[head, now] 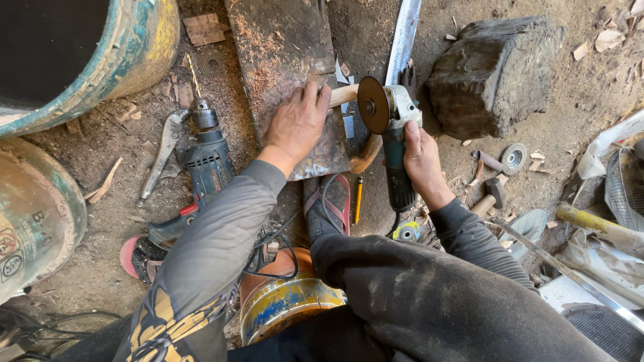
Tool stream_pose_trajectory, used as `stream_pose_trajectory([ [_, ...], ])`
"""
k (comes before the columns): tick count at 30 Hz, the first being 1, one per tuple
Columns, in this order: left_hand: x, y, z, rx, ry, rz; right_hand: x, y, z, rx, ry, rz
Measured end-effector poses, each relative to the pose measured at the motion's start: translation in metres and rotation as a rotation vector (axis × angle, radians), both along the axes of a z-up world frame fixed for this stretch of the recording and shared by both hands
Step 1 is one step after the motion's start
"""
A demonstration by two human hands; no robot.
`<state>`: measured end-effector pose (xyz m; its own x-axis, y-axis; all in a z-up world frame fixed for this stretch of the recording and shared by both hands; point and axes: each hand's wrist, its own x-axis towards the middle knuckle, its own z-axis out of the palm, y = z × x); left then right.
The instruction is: The person uses an angle grinder and a bench grinder to shape and smooth a small piece of wood. They repeatedly grind the wood against the angle grinder disc and the bench grinder wheel, rotating the piece to work on different sides.
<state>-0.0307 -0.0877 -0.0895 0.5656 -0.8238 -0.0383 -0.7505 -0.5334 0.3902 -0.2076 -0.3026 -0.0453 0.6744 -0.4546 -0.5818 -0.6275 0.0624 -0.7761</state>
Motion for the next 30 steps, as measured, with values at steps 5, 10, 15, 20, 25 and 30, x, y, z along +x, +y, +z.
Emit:
stream_pose_trajectory([
  [5, 0.0, 0.0, 0.0, -0.047, -0.02, 0.009, 0.002, -0.001, 0.0, 0.001, 0.003, 0.006],
  [10, 0.001, 0.0, -0.001, -0.024, -0.004, 0.002, 0.005, -0.001, 0.002, -0.031, 0.015, 0.039],
  [15, -0.001, -0.002, -0.003, -0.026, -0.039, -0.009, 0.007, -0.002, 0.005, -0.037, 0.022, 0.074],
  [20, 0.0, -0.001, 0.0, -0.038, -0.039, 0.009, 0.011, -0.002, 0.007, -0.038, 0.053, 0.075],
  [25, -0.002, -0.001, -0.001, -0.029, -0.031, -0.003, 0.012, -0.002, 0.008, -0.017, 0.057, 0.055],
  [30, -0.001, -0.001, 0.0, -0.041, -0.049, -0.002, 0.017, -0.002, 0.009, -0.023, 0.043, 0.056],
])
